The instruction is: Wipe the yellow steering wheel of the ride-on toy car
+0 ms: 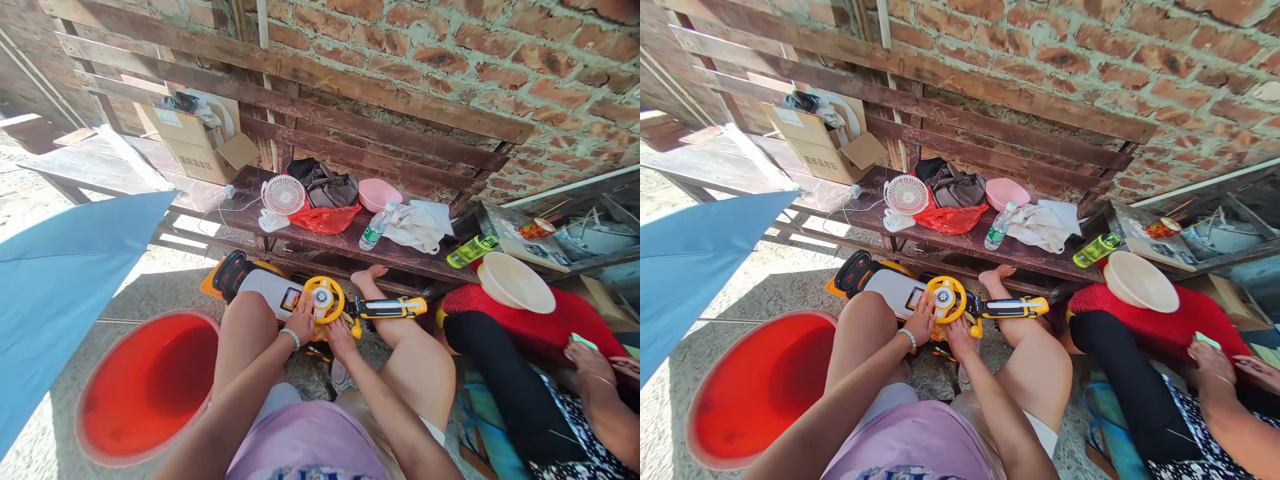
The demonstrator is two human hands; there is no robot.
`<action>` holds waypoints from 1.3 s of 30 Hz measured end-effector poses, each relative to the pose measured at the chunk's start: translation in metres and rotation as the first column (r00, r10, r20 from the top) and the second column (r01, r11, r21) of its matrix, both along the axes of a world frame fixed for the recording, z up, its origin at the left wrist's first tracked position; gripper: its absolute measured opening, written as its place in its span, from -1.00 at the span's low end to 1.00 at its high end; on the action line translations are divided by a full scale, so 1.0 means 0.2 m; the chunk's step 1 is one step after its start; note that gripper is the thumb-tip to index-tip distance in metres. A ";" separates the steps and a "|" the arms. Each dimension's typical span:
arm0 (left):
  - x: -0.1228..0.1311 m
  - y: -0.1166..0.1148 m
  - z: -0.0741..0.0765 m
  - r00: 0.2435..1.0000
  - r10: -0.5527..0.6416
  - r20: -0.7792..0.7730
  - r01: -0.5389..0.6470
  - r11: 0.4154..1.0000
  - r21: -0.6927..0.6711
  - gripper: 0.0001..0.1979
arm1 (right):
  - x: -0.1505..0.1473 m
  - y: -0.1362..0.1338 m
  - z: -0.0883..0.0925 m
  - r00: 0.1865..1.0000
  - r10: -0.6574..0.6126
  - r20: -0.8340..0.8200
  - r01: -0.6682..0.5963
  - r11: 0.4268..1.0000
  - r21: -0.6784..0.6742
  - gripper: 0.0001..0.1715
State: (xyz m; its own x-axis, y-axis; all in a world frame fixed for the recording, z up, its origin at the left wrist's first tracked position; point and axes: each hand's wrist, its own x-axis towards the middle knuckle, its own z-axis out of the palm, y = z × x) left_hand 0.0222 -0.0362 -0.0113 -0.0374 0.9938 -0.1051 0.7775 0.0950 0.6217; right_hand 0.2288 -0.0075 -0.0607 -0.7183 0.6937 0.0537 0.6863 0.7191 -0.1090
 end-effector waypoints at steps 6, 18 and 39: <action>0.00 0.00 0.03 1.000 -0.003 0.014 0.004 0.995 -0.099 -0.22 | -0.15 0.06 -0.01 0.991 -0.130 0.024 0.127 0.987 0.096 -0.26; 0.00 -0.01 0.12 1.000 -0.027 0.001 0.027 0.983 -0.184 -0.20 | 0.03 -0.16 -0.18 0.989 -0.070 0.128 0.055 0.992 0.115 -0.40; 0.02 -0.01 0.14 0.999 -0.012 -0.037 0.005 0.985 -0.175 -0.22 | -0.15 -0.13 -0.11 0.996 0.062 0.070 -0.056 0.995 -0.085 -0.27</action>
State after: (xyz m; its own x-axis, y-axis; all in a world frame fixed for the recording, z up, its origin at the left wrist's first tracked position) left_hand 0.0253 -0.0384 0.0176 -0.0361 0.9606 -0.2757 0.8011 0.1927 0.5667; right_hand 0.1993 -0.0337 -0.0824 -0.7580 0.6498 -0.0559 0.6512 0.7492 -0.1210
